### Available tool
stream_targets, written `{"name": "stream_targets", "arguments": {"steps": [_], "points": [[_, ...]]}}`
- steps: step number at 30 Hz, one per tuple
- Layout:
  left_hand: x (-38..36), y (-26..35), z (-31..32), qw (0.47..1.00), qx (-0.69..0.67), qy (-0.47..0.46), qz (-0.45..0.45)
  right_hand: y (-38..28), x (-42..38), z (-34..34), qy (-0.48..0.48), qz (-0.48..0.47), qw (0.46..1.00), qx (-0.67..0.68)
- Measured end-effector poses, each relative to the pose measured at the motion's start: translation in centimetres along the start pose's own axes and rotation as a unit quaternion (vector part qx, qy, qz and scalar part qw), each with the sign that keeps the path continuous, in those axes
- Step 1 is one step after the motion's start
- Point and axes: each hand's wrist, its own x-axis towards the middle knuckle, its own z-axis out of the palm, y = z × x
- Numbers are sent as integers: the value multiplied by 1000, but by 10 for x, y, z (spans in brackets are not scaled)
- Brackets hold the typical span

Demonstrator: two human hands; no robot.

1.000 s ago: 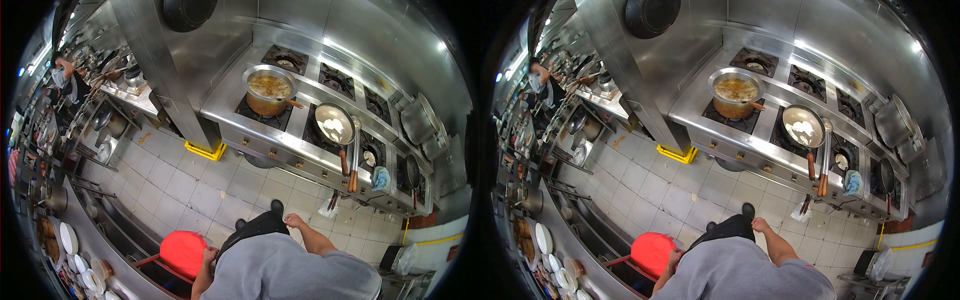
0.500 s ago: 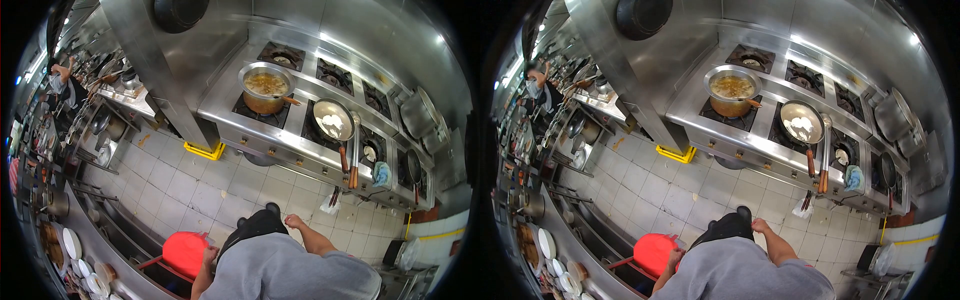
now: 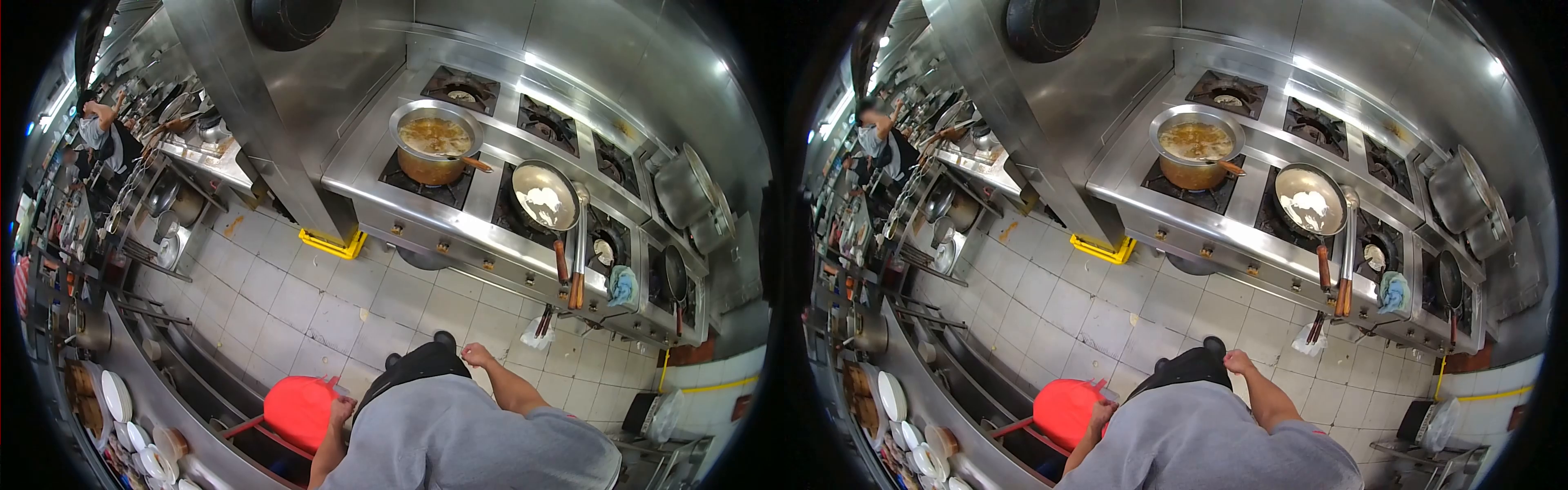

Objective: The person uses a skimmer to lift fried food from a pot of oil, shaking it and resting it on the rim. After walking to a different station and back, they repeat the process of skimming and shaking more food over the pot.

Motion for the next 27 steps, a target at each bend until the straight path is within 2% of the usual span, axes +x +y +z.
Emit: {"name": "stream_targets", "arguments": {"steps": [8,17,27], "points": [[25,-13,9,1000,-14,-6,-10,2,-9,-7,6,23,1000,9],[25,-5,8,1000,-21,-1,-20,11,-9,-4,4,27,1000,1],[18,-24,4,1000,-3,-3,-14,3,-6,5,-7,34,999,-6]]}}
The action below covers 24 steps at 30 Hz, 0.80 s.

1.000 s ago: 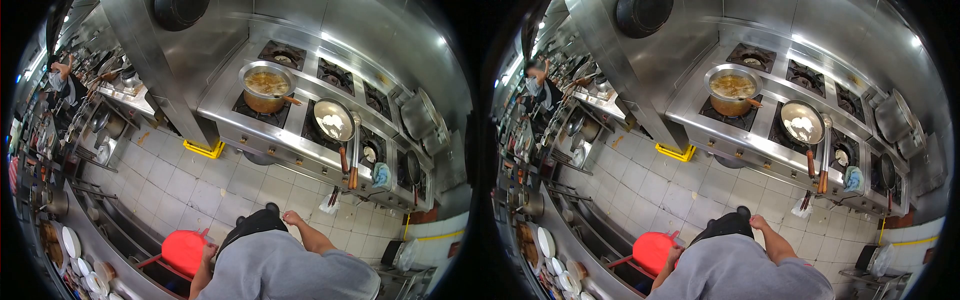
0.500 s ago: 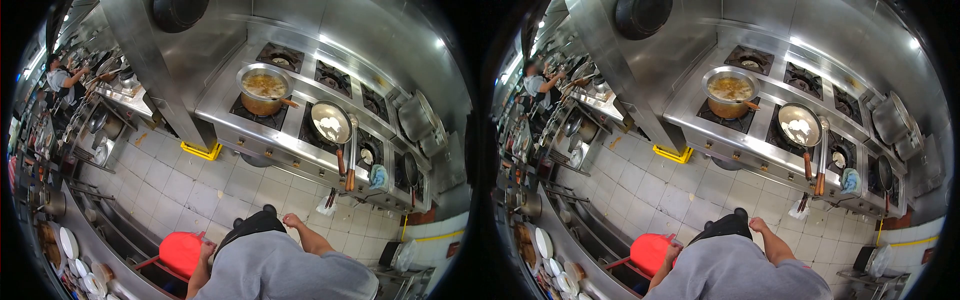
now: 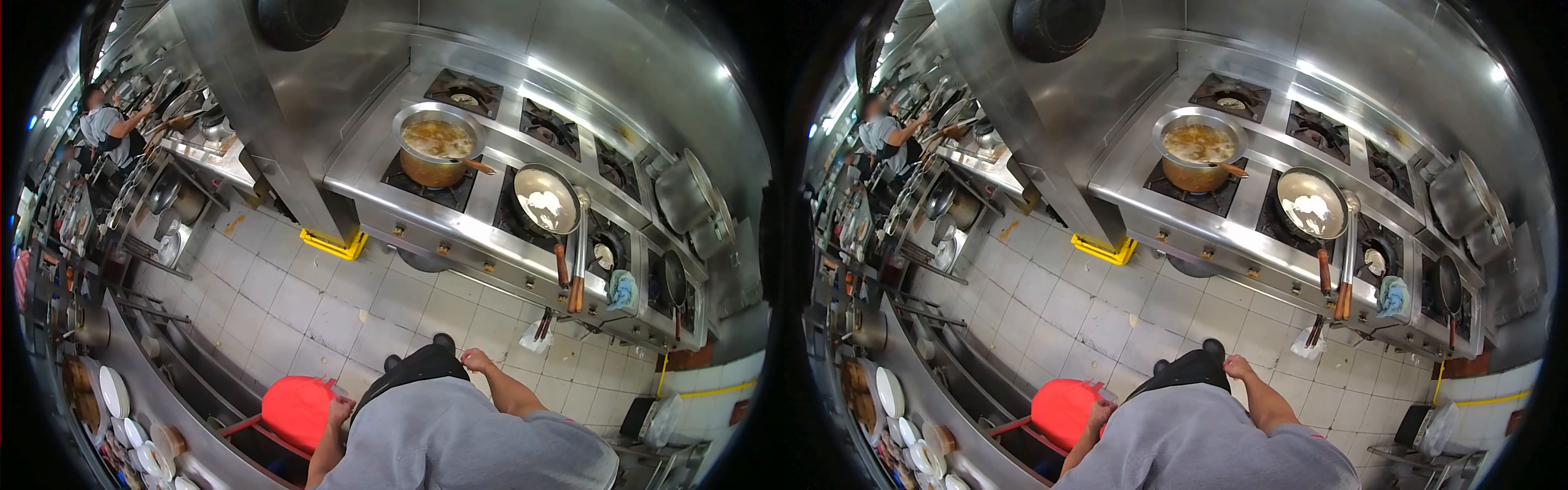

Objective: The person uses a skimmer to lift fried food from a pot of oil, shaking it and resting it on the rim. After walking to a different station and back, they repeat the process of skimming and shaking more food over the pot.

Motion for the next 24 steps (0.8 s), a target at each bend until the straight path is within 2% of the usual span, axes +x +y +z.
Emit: {"name": "stream_targets", "arguments": {"steps": [11,20,24], "points": [[10,-16,3,1000,2,-5,13,6,6,4,3,-12,1000,-18],[3,0,1,1000,4,2,-2,3,3,3,7,-10,1000,-10],[5,-3,3,1000,7,3,29,1,-1,2,9,-16,1000,-5]]}}
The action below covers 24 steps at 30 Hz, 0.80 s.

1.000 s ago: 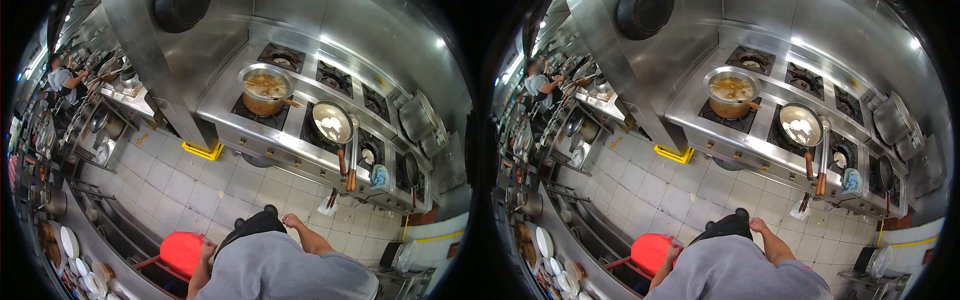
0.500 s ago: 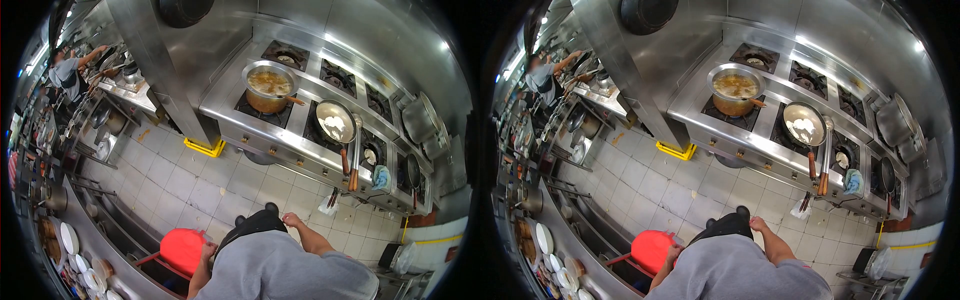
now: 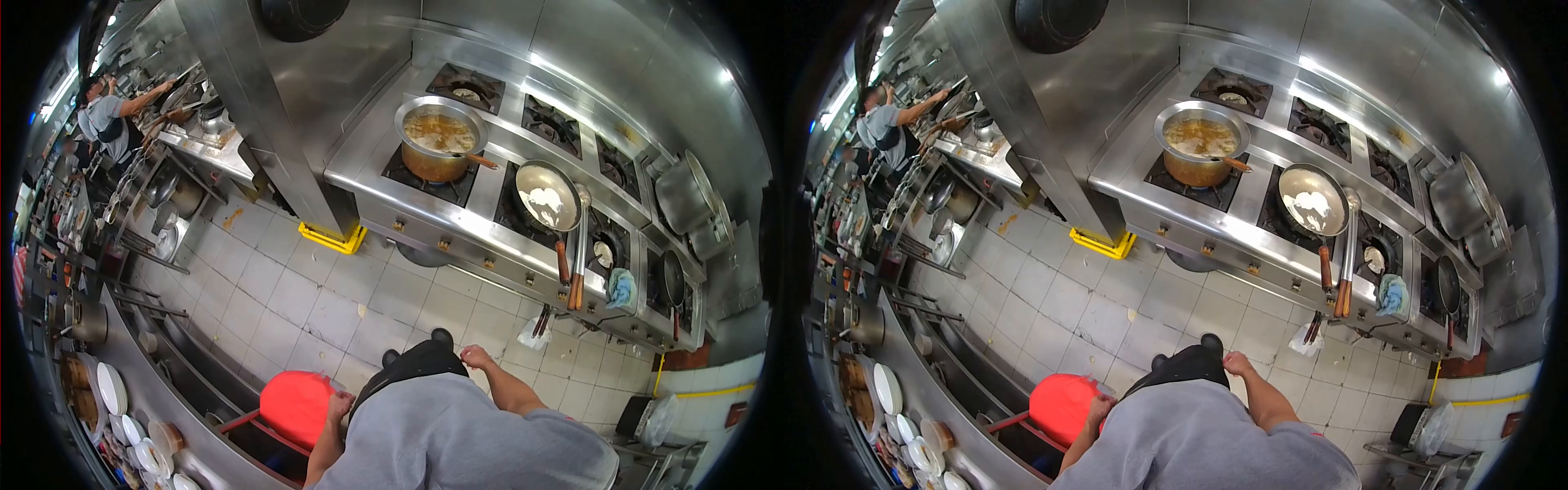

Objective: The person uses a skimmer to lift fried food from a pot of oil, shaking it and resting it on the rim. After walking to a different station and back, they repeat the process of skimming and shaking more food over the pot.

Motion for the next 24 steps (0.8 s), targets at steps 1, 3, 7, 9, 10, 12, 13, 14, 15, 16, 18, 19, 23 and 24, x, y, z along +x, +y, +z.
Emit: {"name": "stream_targets", "arguments": {"steps": [1,3,7,9,10,12,13,14,15,16,18,19,23,24], "points": [[0,0,0,1000,2,0,0,-1,-1,-1,-3,1,1000,0],[-1,3,0,1000,12,2,-2,1,1,0,-5,-1,1000,7],[-3,6,-1,1000,23,-2,-5,5,5,1,-7,-1,1000,12],[-4,6,-1,1000,25,-5,-8,5,5,2,-8,-2,1000,8],[-5,8,-2,999,30,-5,-11,4,5,2,-8,-2,1000,7],[-6,9,-2,999,31,-6,-17,4,4,2,-10,1,1000,8],[-6,8,-2,999,28,-8,-19,4,4,2,-10,3,1000,9],[-6,8,-2,999,25,-10,-21,4,4,2,-10,2,1000,11],[-5,5,-1,1000,16,-10,-19,5,4,2,-10,1,1000,13],[-3,3,0,1000,7,-10,-17,5,5,3,-9,0,1000,14],[1,-4,1,1000,1,-9,-8,5,4,3,-8,9,1000,12],[4,-9,2,1000,4,-7,-3,4,3,3,-7,14,1000,11],[1,-4,2,1000,26,-2,-6,6,2,4,0,1,1000,9],[1,-4,3,1000,15,-4,-8,7,2,4,-1,2,1000,10]]}}
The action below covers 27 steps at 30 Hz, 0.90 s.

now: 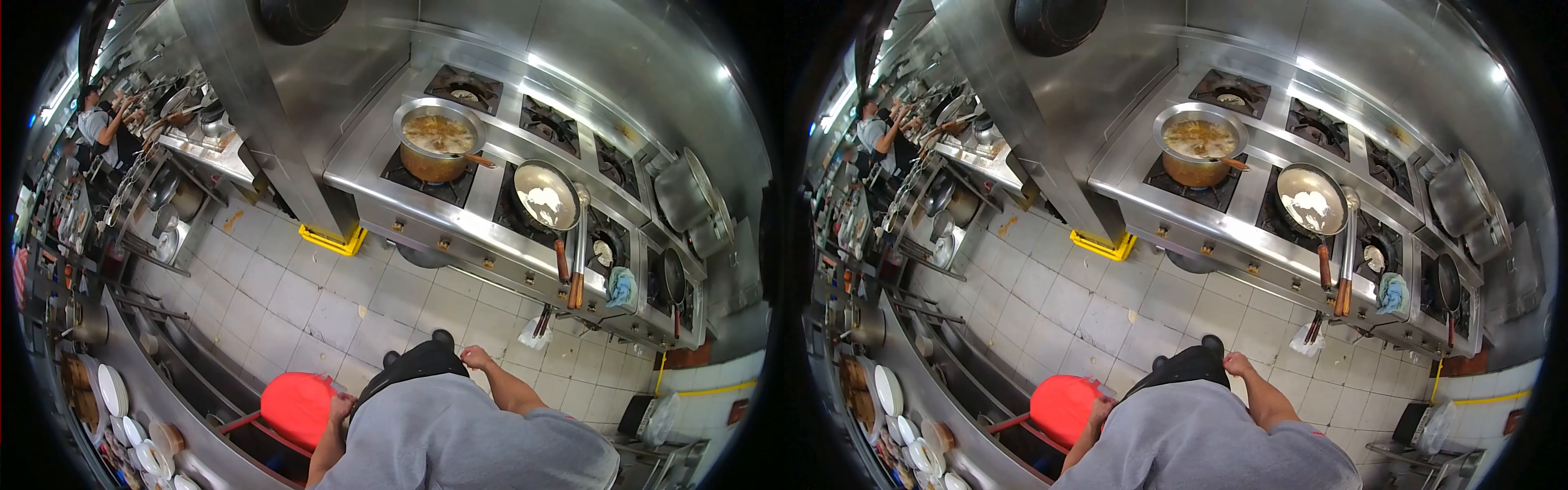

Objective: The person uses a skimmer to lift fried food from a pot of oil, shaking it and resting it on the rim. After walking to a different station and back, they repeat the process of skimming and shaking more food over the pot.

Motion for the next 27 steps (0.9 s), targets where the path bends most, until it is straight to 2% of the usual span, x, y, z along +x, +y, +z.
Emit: {"name": "stream_targets", "arguments": {"steps": [13,27], "points": [[-1,-3,-1,1000,-24,-1,-4,-7,0,-6,-10,-16,999,-40],[-1,-1,5,1000,-7,-9,-6,-11,-1,-8,-2,-11,1000,-10]]}}
